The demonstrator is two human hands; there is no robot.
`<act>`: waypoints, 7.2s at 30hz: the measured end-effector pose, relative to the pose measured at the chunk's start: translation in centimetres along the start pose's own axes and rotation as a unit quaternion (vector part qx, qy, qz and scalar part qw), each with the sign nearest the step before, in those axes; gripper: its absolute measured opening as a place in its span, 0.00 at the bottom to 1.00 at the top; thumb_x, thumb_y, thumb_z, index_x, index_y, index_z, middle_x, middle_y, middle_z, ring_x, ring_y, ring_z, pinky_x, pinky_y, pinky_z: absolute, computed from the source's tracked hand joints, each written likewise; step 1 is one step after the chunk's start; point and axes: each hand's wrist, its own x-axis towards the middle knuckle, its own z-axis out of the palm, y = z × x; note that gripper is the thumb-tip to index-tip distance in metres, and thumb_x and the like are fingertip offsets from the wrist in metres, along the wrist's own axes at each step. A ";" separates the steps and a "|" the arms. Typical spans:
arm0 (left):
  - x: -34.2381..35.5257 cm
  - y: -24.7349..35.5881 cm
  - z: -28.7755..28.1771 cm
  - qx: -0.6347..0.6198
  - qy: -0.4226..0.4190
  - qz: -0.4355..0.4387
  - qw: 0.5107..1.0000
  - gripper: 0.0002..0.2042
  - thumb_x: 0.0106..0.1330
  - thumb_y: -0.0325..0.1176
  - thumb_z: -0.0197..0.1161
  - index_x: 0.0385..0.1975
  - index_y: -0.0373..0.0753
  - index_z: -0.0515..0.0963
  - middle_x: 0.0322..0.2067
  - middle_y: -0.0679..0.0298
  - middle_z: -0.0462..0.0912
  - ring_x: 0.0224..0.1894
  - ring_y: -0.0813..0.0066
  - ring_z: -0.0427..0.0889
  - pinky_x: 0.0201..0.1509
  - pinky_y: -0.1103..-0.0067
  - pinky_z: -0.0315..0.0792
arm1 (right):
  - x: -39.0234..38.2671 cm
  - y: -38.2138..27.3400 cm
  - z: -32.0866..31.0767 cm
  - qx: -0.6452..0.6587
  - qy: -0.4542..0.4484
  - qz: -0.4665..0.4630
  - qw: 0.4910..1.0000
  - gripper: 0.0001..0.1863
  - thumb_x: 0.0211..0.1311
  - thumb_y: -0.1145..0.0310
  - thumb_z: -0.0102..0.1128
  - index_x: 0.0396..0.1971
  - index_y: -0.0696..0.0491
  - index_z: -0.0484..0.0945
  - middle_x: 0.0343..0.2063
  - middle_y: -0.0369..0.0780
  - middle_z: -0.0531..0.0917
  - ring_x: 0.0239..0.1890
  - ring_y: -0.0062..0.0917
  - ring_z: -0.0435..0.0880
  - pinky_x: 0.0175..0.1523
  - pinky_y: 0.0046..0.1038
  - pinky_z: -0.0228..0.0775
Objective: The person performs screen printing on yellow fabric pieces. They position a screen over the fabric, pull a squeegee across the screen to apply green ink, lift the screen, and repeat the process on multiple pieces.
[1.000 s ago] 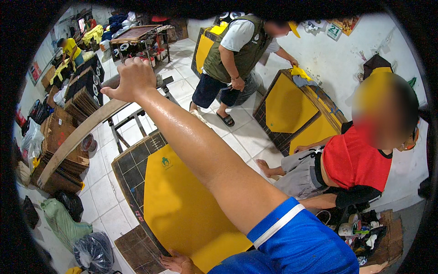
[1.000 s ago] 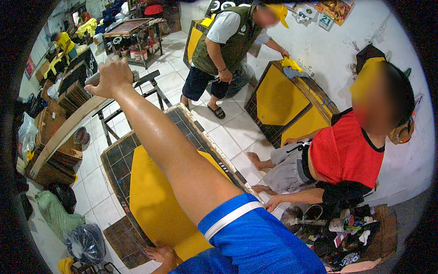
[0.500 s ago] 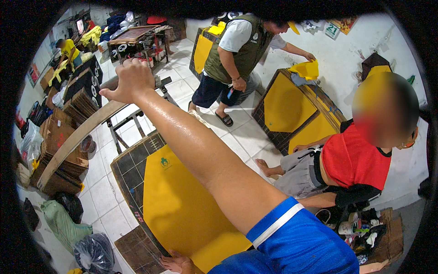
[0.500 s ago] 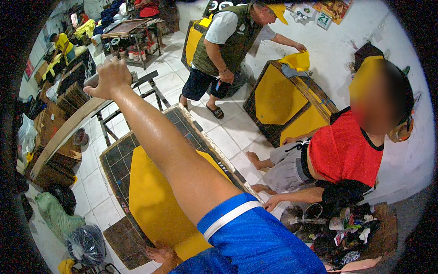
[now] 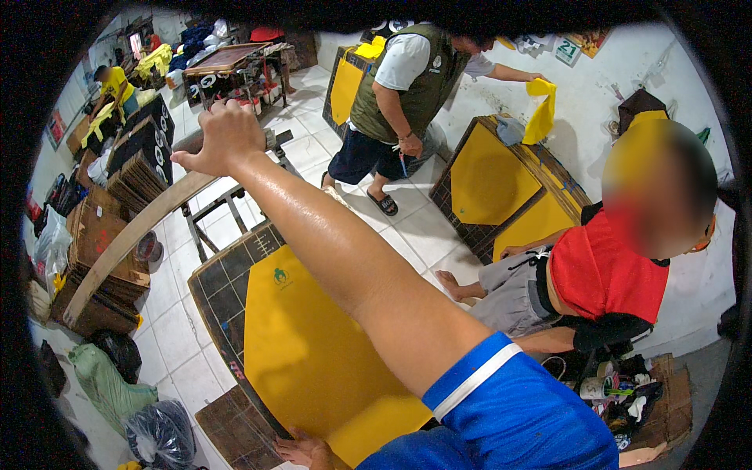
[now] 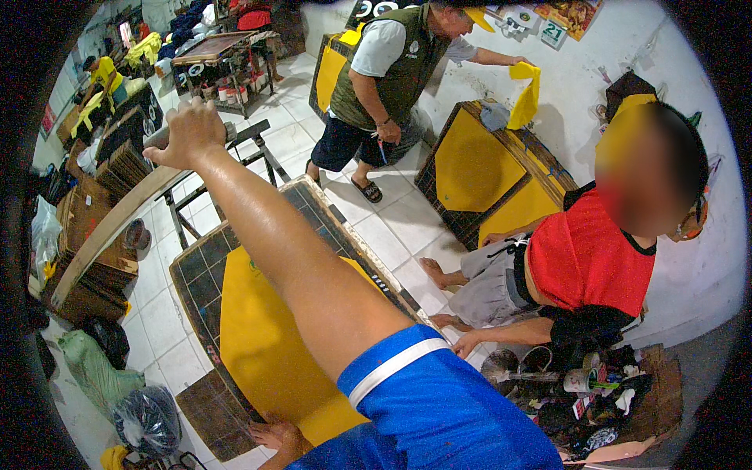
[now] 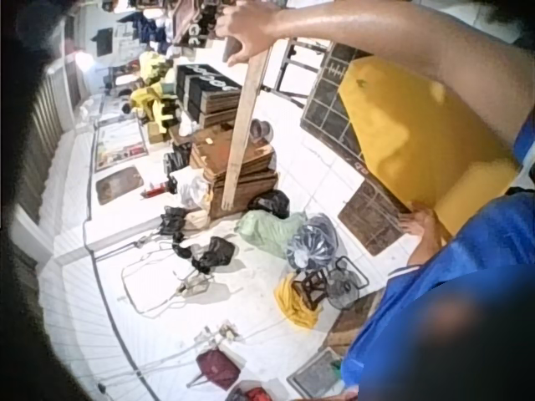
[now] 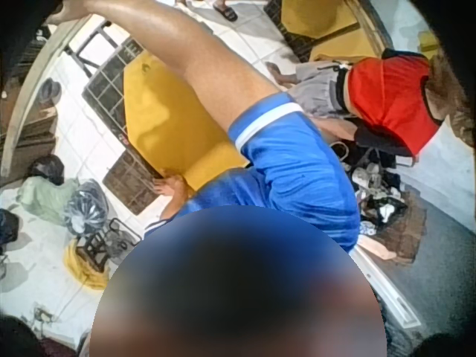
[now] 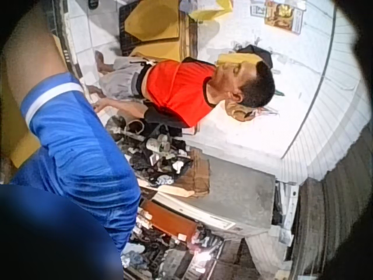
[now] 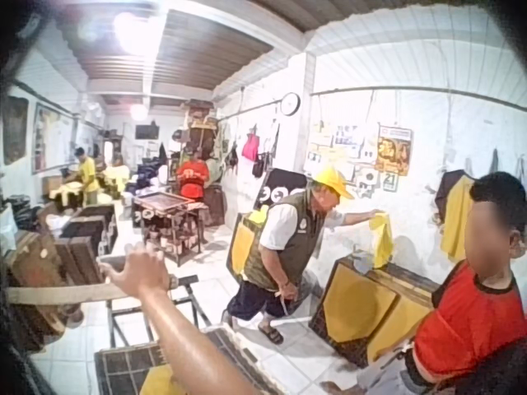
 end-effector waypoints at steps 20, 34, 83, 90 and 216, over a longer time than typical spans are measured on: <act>-0.2 1.3 -1.8 -0.084 0.033 -0.026 0.996 0.34 0.76 0.57 0.52 0.70 0.33 0.65 0.68 0.49 0.69 0.67 0.46 0.70 0.67 0.54 0.71 | -0.8 -0.1 0.3 -0.010 0.021 -0.003 1.000 0.43 0.50 0.24 0.63 0.38 0.55 0.87 0.42 0.45 0.85 0.52 0.37 0.82 0.59 0.42 0.72; -0.2 1.4 -1.5 -0.061 0.018 -0.033 0.997 0.38 0.75 0.64 0.50 0.71 0.35 0.65 0.68 0.49 0.69 0.68 0.46 0.69 0.65 0.53 0.73 | -0.6 0.0 0.4 -0.001 0.007 0.002 1.000 0.43 0.50 0.24 0.64 0.40 0.56 0.87 0.43 0.45 0.85 0.54 0.39 0.82 0.61 0.42 0.71; 0.5 -0.7 1.2 0.010 0.042 0.033 0.999 0.36 0.79 0.59 0.45 0.69 0.29 0.66 0.66 0.44 0.71 0.68 0.47 0.69 0.69 0.58 0.68 | 1.0 0.1 -0.3 -0.012 -0.023 0.004 1.000 0.42 0.49 0.25 0.65 0.44 0.53 0.86 0.43 0.43 0.86 0.53 0.37 0.83 0.59 0.41 0.73; -0.1 0.3 -1.0 -0.065 0.046 0.015 0.997 0.33 0.78 0.59 0.48 0.64 0.32 0.69 0.64 0.45 0.72 0.68 0.45 0.70 0.67 0.56 0.69 | 0.9 0.2 0.1 -0.010 -0.006 -0.001 1.000 0.43 0.50 0.25 0.65 0.47 0.52 0.86 0.43 0.44 0.86 0.53 0.37 0.82 0.59 0.41 0.72; 2.3 -2.5 -10.1 -0.285 -0.193 0.046 0.938 0.46 0.58 0.75 0.64 0.52 0.29 0.74 0.35 0.38 0.86 0.42 0.36 0.86 0.43 0.55 0.79 | 4.4 -2.5 -2.9 0.030 -0.079 0.021 0.996 0.39 0.56 0.28 0.62 0.40 0.56 0.86 0.39 0.51 0.89 0.45 0.42 0.89 0.51 0.41 0.78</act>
